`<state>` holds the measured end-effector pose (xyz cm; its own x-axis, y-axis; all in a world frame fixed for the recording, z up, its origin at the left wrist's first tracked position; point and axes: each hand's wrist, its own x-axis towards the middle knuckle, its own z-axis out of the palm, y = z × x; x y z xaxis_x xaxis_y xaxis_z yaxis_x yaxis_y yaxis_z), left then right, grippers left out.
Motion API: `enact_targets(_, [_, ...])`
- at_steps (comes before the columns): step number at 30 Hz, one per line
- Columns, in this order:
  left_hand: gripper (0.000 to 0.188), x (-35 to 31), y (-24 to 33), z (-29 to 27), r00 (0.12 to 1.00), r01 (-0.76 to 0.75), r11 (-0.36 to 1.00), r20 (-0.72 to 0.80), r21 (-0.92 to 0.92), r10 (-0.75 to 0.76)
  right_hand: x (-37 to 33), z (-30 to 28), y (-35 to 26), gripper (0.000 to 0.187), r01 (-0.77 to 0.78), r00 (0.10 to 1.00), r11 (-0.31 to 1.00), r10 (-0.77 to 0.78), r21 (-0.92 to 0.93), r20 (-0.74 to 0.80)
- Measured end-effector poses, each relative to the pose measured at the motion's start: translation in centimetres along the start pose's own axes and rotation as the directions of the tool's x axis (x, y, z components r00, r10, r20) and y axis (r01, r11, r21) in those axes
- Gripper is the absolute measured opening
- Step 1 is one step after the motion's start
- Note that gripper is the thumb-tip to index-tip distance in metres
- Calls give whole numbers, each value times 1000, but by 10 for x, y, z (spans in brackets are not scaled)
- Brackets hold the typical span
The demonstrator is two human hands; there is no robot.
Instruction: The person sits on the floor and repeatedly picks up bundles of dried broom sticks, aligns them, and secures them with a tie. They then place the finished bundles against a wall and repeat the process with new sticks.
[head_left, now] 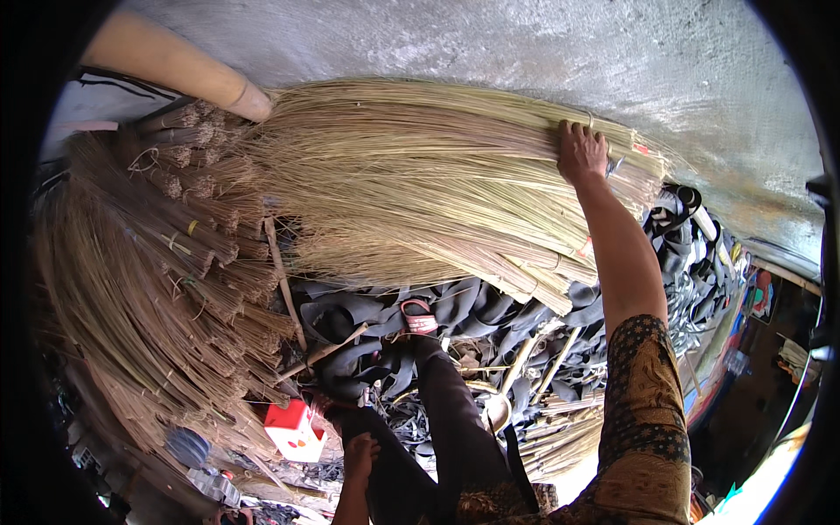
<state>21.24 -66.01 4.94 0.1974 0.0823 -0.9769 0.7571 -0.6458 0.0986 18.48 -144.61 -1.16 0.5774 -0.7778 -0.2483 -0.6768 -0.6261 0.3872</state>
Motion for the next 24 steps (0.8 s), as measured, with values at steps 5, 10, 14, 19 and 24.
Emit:
enact_targets(5, [50,-5,26,17,998,-62,998,31,-27,63,-40,-34,-15,46,85,994,993,-90,79,65])
enact_targets(10, [59,-9,89,57,956,-190,970,199,-149,218,-139,-59,-53,31,49,900,953,-172,299,401])
enact_targets(14, [76,-9,152,135,813,-290,919,438,-268,385,-250,-67,-102,79,-82,616,832,-390,549,684])
enact_targets(19, [88,-28,192,184,697,-439,688,265,-577,667,-379,-113,-161,88,-345,501,563,-566,751,655])
enact_targets(24, [74,-79,188,131,749,-361,679,235,-640,620,-416,-190,-187,88,-142,667,624,-513,768,540])
